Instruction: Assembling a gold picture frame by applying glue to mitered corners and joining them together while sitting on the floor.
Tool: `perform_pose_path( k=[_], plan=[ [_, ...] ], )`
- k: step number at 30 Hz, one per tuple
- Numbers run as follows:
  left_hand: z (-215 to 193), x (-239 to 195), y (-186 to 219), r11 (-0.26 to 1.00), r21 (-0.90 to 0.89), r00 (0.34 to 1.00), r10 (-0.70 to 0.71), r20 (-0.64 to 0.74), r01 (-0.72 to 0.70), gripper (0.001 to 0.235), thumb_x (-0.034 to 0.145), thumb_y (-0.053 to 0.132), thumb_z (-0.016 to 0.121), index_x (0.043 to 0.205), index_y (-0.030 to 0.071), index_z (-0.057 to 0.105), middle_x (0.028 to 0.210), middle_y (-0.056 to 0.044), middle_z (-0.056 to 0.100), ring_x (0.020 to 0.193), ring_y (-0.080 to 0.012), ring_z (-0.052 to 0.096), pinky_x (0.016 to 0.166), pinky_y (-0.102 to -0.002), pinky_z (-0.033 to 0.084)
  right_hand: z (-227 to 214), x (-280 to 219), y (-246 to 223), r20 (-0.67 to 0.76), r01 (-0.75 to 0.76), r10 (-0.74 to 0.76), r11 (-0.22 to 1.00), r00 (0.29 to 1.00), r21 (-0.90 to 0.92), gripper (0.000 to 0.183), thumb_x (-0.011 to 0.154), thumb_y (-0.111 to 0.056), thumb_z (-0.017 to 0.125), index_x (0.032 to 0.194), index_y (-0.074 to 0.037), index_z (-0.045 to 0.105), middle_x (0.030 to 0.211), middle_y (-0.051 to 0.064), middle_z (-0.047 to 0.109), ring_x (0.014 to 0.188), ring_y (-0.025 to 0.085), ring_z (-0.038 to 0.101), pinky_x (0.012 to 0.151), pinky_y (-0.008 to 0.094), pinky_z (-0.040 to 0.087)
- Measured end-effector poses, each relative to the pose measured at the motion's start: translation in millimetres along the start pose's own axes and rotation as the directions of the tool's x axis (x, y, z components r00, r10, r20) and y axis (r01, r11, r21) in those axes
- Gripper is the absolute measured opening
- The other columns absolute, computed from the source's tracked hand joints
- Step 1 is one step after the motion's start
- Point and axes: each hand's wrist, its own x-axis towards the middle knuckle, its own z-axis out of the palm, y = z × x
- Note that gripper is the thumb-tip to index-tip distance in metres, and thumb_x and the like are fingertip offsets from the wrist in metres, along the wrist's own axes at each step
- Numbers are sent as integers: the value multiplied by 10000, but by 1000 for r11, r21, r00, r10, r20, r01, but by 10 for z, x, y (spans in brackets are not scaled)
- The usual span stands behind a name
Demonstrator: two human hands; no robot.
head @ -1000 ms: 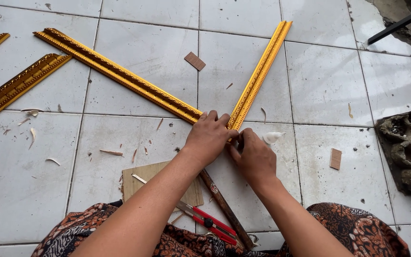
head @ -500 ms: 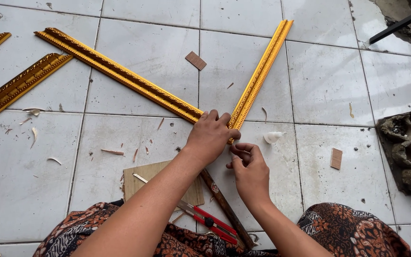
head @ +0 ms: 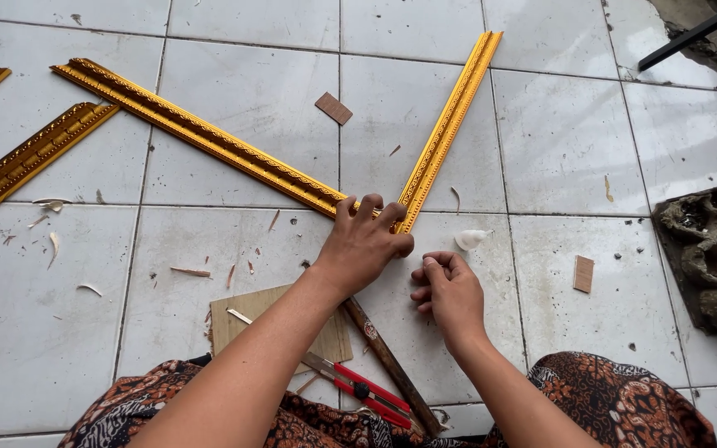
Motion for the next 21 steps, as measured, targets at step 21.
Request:
perform_pose_path(
  k=[21],
  plan=[
    [-100, -59, -343, 965, -109, 971, -235, 37, 237, 555, 599, 504, 726, 1081, 268, 585, 1232, -29, 455, 1233, -312, 278, 1035, -578, 103, 13, 38, 52, -32, -17, 21, 992, 999, 126, 407, 953, -292, 289, 867, -17, 576, 712, 133, 606, 534, 152, 597, 415, 216, 489]
  ],
)
